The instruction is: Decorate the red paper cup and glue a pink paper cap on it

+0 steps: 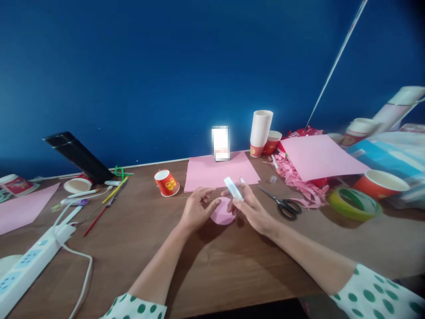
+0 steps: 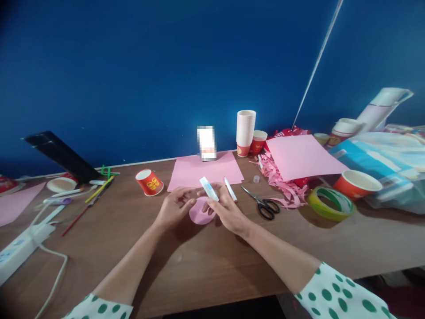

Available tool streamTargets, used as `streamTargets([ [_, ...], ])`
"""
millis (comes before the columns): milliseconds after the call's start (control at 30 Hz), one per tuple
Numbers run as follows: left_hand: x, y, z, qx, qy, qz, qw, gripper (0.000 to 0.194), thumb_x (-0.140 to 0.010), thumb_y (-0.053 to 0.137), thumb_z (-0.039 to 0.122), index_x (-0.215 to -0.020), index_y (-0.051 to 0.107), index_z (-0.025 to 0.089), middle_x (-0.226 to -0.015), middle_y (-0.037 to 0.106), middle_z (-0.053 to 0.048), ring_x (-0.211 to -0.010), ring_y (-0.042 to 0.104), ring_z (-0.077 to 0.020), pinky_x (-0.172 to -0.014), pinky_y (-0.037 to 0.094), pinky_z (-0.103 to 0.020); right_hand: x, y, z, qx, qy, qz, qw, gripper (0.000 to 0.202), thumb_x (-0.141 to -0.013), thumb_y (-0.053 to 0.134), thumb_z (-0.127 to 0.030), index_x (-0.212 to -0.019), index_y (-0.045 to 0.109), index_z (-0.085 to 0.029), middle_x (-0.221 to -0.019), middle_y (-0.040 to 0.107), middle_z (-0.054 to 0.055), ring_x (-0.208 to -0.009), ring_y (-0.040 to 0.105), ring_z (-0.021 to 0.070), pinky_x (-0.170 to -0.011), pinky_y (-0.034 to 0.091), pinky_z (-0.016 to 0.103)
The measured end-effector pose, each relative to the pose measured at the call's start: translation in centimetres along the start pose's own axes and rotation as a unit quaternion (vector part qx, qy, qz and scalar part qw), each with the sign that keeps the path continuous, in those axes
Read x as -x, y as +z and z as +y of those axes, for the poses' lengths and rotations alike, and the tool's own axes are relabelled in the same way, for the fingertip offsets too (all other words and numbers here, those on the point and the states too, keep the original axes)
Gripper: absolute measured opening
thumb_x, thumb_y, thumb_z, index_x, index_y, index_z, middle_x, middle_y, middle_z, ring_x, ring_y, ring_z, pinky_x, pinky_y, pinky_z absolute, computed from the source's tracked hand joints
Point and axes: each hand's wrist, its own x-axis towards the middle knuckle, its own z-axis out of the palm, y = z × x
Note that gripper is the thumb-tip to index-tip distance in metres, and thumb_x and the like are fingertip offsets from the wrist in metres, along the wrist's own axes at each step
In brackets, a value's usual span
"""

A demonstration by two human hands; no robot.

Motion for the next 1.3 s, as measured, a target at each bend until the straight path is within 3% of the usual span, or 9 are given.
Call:
streamTargets([
  [133,0.5,1.2,1.2,0.272,-0.071,-0.003,0.96,0.038,-0.073,0.068,0.043,-0.103,0.067,0.019,-0.089,0.065,-0.005,-0.079,0.06,-0.0175,-0.07,0.046,-0.029,0.4,0.7,0.1,0.111,-0.022,-0.013,0.994,0.021,-0.093,0.048,-0.033,-0.108,0.039,-0.022,-0.086,0.061,0.002,-0.071,0.058,0.0128,-0.067,0.049,0.028],
  [200,0.8,1.7,1.8,0.32,-0.084,0.017,0.944,0.032,-0.068,0.073,0.039,-0.093,0.071,0.019,-0.088,0.065,-0.004,-0.082,0.059,-0.017,-0.072,0.046,-0.027,0.6,0.9,0.4,0.156,-0.027,-0.013,0.987,0.021,-0.093,0.047,-0.032,-0.109,0.04,-0.02,-0.084,0.059,0.002,-0.072,0.057,0.0135,-0.066,0.049,0.028],
  [333,0.9,2.0,2.4,0.308,-0.089,0.084,0.944,0.021,-0.064,0.077,0.03,-0.081,0.073,0.018,-0.089,0.067,-0.003,-0.08,0.06,-0.0147,-0.071,0.047,-0.025,0.5,0.7,1.0,0.259,-0.059,0.037,0.963,0.021,-0.088,0.054,-0.029,-0.107,0.049,-0.019,-0.093,0.06,0.004,-0.077,0.056,0.0148,-0.068,0.047,0.027],
  [433,0.9,2.0,2.6,0.312,-0.098,0.092,0.941,0.022,-0.062,0.078,0.029,-0.081,0.072,0.018,-0.08,0.07,-0.002,-0.07,0.062,-0.0144,-0.066,0.049,-0.026,0.3,0.5,1.3,0.293,-0.045,0.068,0.953,0.02,-0.083,0.06,-0.029,-0.1,0.057,-0.019,-0.084,0.063,0.002,-0.071,0.056,0.0148,-0.063,0.046,0.026],
  [767,0.9,2.3,2.7,0.303,-0.114,0.116,0.939,0.021,-0.059,0.08,0.029,-0.07,0.067,0.017,-0.067,0.071,-0.001,-0.06,0.064,-0.0138,-0.058,0.05,-0.024,0.6,0.6,1.6,0.213,-0.004,0.044,0.976,0.022,-0.087,0.057,-0.035,-0.101,0.063,-0.018,-0.088,0.068,0.004,-0.078,0.063,0.0179,-0.069,0.049,0.028],
  [1300,1.0,2.3,2.3,0.28,-0.116,0.112,0.947,0.017,-0.061,0.078,0.028,-0.069,0.068,0.016,-0.066,0.071,-0.002,-0.06,0.064,-0.0139,-0.059,0.049,-0.024,0.6,0.5,1.2,0.217,-0.015,0.01,0.976,0.022,-0.091,0.051,-0.036,-0.099,0.061,-0.018,-0.083,0.069,0.004,-0.077,0.065,0.0176,-0.068,0.05,0.027],
])
